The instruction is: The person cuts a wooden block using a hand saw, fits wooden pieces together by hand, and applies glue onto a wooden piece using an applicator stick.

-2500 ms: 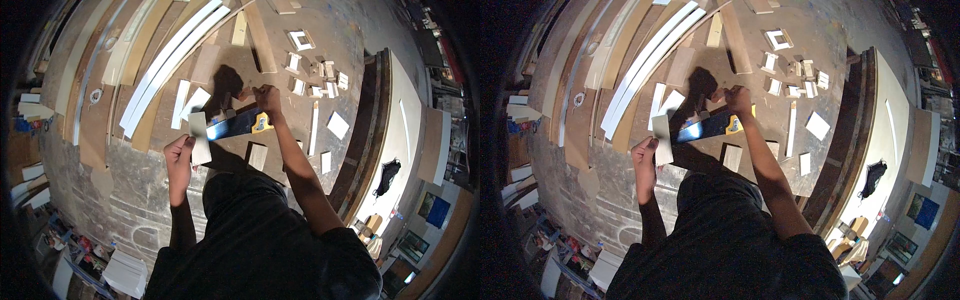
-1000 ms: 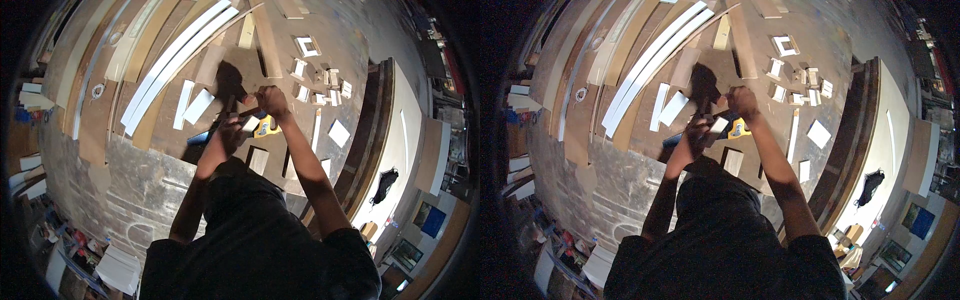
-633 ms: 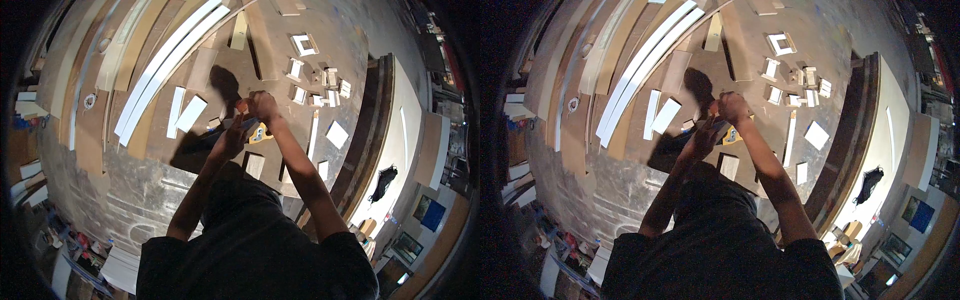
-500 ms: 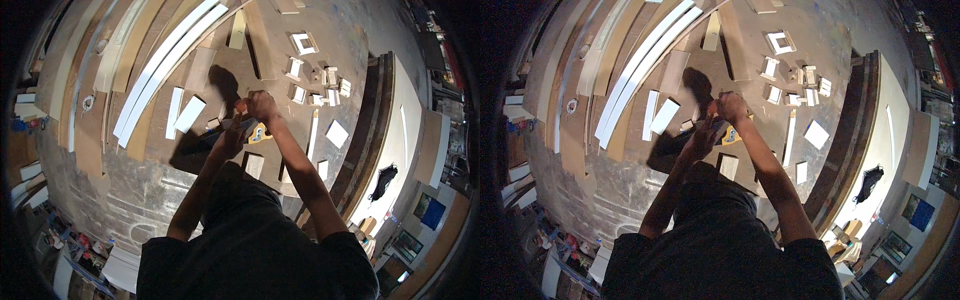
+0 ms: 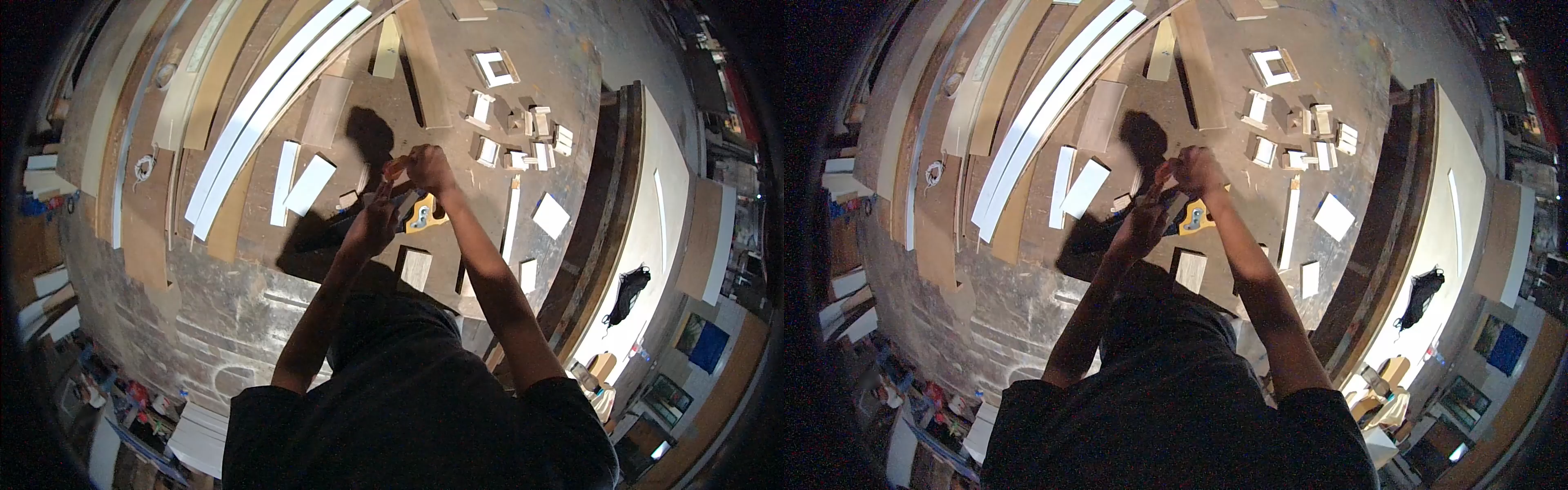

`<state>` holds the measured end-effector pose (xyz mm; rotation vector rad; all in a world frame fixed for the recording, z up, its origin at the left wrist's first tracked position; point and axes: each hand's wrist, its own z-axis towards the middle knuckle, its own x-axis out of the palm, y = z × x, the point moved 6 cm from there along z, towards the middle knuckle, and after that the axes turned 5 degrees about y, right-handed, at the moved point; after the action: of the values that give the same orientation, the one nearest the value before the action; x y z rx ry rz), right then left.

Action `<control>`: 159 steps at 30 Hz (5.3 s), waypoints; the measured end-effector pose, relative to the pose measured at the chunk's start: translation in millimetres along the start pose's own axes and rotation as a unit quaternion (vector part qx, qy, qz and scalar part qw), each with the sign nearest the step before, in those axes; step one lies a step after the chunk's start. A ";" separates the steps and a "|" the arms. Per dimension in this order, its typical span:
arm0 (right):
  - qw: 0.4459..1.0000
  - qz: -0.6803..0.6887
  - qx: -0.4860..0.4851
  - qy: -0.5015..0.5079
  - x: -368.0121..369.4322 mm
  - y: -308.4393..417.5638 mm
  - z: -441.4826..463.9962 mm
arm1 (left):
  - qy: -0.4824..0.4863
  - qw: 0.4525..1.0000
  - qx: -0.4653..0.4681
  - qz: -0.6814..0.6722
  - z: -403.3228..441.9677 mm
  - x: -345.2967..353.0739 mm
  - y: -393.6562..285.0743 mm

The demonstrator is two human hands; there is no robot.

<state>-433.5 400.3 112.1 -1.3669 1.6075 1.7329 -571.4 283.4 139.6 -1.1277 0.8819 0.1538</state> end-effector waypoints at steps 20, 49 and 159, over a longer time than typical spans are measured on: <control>0.847 0.510 0.136 -0.060 -107.3 17.3 -97.1 | 0.002 0.953 -0.240 -0.182 -29.4 -63.8 -36.0; 0.926 0.133 -0.108 -0.336 -267.9 211.0 -333.1 | -0.104 0.901 -0.089 -0.411 -65.8 -180.6 -239.8; 0.879 0.406 -0.033 -0.248 -242.4 185.4 -362.2 | -0.108 0.918 -0.041 -0.380 -59.9 -183.1 -290.6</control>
<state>-344.1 97.1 464.9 -0.1501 1.9275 2.3366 -573.0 157.8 464.8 -1.4276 0.1978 -0.3253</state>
